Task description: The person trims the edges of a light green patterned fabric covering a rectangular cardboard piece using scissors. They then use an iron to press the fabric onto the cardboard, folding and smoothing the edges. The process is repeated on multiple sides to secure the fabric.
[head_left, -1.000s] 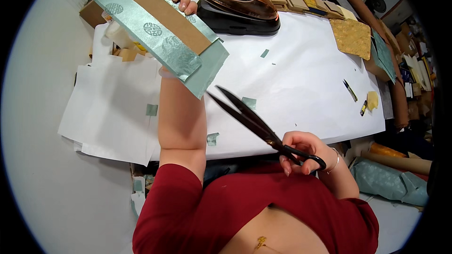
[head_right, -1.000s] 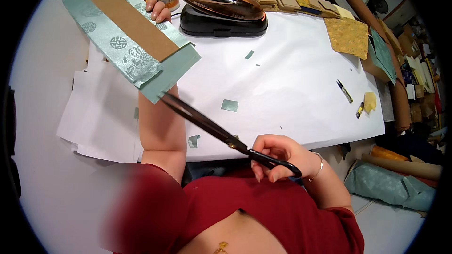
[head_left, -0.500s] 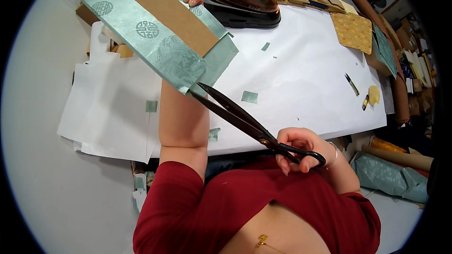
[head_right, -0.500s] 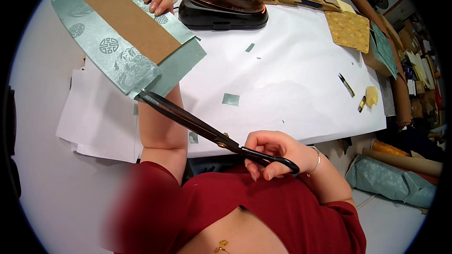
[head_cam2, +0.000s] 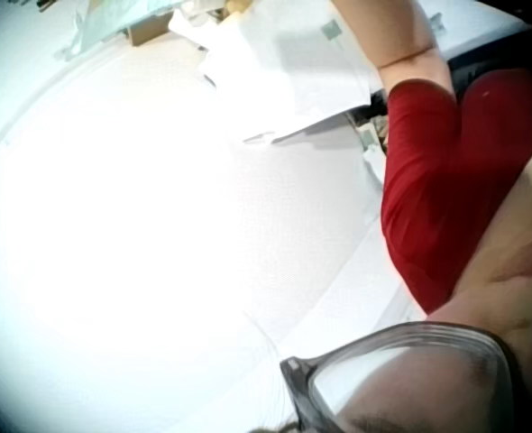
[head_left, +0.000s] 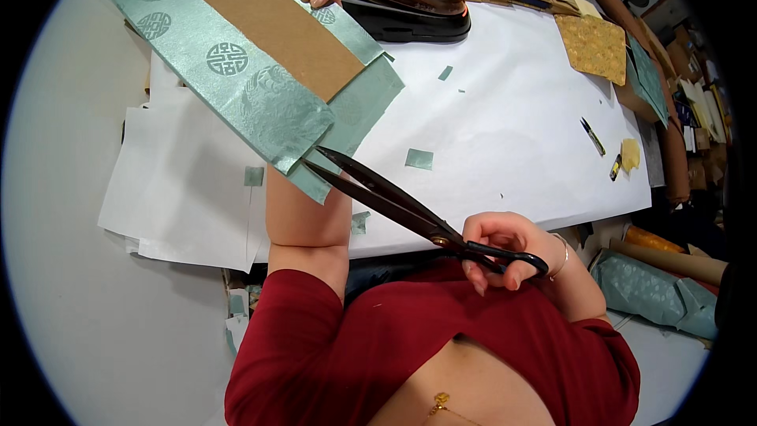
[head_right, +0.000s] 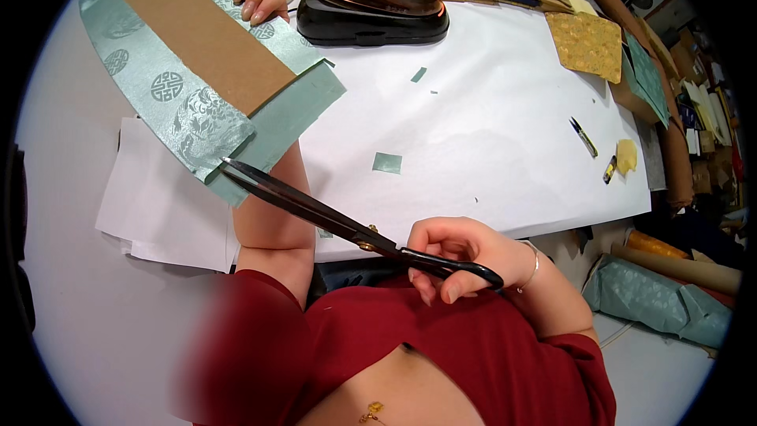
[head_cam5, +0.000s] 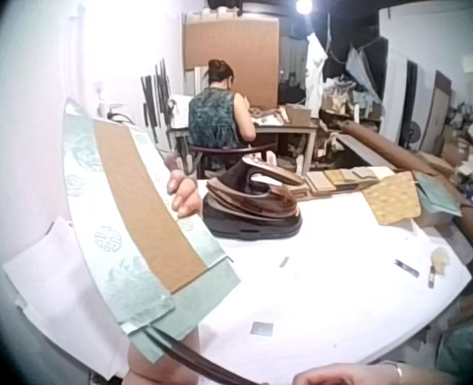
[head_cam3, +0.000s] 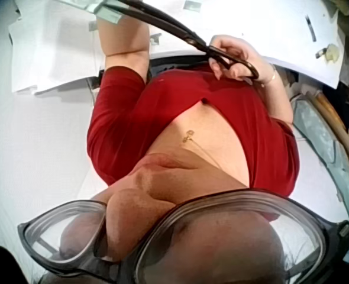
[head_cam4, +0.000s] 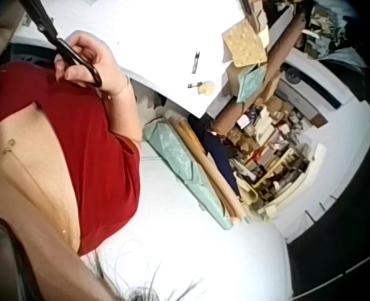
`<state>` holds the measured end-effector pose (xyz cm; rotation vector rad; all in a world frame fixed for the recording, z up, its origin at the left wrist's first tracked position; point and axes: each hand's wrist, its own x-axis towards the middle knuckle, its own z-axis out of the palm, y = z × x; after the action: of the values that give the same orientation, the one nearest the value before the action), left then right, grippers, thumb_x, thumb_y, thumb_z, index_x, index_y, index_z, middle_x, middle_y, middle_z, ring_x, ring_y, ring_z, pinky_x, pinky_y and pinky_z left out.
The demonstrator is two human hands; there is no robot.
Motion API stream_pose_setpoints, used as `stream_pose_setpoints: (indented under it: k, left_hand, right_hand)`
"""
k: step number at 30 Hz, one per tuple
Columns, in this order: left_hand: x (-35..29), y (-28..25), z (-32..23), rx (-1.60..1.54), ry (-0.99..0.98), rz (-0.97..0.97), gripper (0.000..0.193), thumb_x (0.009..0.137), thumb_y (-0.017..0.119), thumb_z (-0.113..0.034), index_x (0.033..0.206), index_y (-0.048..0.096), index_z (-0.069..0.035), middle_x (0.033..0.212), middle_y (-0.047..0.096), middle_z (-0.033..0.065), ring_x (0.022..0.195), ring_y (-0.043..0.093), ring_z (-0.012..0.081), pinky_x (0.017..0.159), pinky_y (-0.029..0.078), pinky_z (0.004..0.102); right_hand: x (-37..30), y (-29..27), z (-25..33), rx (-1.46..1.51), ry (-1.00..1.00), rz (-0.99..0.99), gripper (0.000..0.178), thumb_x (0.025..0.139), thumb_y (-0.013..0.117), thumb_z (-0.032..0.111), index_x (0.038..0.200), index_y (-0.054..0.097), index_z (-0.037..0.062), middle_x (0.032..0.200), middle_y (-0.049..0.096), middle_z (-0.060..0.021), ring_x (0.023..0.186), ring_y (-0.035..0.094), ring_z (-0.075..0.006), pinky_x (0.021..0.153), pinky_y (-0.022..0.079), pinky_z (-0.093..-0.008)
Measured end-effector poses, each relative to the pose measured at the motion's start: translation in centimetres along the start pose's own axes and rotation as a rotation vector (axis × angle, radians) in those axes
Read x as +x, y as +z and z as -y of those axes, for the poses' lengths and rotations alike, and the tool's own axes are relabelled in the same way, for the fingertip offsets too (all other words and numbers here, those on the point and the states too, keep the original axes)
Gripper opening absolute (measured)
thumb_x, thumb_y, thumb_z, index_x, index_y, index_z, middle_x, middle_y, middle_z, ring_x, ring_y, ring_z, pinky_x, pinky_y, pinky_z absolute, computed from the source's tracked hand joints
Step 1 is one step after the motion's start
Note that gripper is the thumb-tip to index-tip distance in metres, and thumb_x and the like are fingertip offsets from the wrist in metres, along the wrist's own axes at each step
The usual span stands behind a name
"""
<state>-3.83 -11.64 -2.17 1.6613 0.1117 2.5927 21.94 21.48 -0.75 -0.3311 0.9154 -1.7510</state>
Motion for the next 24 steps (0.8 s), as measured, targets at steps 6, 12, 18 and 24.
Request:
stream_pose_setpoints:
  k: [6,12,18,24]
  left_hand:
    - [0.2,0.1,0.2,-0.001,0.003,-0.008,0.059,0.105,0.047,-0.041,0.14,0.043,0.007,0.091,0.053,0.011,0.075,0.054,0.02,0.066,0.048,0.0311]
    - [0.2,0.6,0.4,-0.006,0.003,-0.019,0.057,0.106,0.046,-0.041,0.138,0.044,0.007,0.09,0.053,0.0106,0.074,0.054,0.0199,0.065,0.048,0.031]
    - [0.1,1.1,0.6,-0.016,0.004,-0.026,0.055,0.106,0.045,-0.04,0.136,0.046,0.007,0.089,0.052,0.0103,0.073,0.054,0.0197,0.065,0.048,0.031]
    - [0.5,1.2,0.7,-0.014,0.018,-0.031,0.053,0.107,0.044,-0.039,0.134,0.047,0.007,0.089,0.052,0.0099,0.073,0.053,0.0196,0.065,0.048,0.0309]
  right_hand:
    - [0.3,0.2,0.3,-0.002,0.0,0.046,0.053,0.077,0.091,0.024,0.108,0.055,-0.0002,0.094,0.067,-0.0083,0.085,0.065,-0.0144,0.074,0.051,-0.0255]
    - [0.3,0.4,0.4,0.01,0.018,0.043,0.053,0.075,0.092,0.02,0.107,0.055,-0.0006,0.094,0.067,-0.0086,0.085,0.065,-0.0149,0.075,0.051,-0.0264]
    - [0.0,0.5,0.7,0.008,0.013,0.041,0.053,0.074,0.092,0.017,0.107,0.055,-0.0012,0.094,0.067,-0.0092,0.084,0.065,-0.015,0.075,0.052,-0.0271]
    - [-0.1,0.6,1.0,-0.029,0.009,0.023,0.051,0.074,0.092,0.012,0.106,0.054,-0.0012,0.093,0.067,-0.0094,0.083,0.065,-0.0139,0.073,0.052,-0.0261]
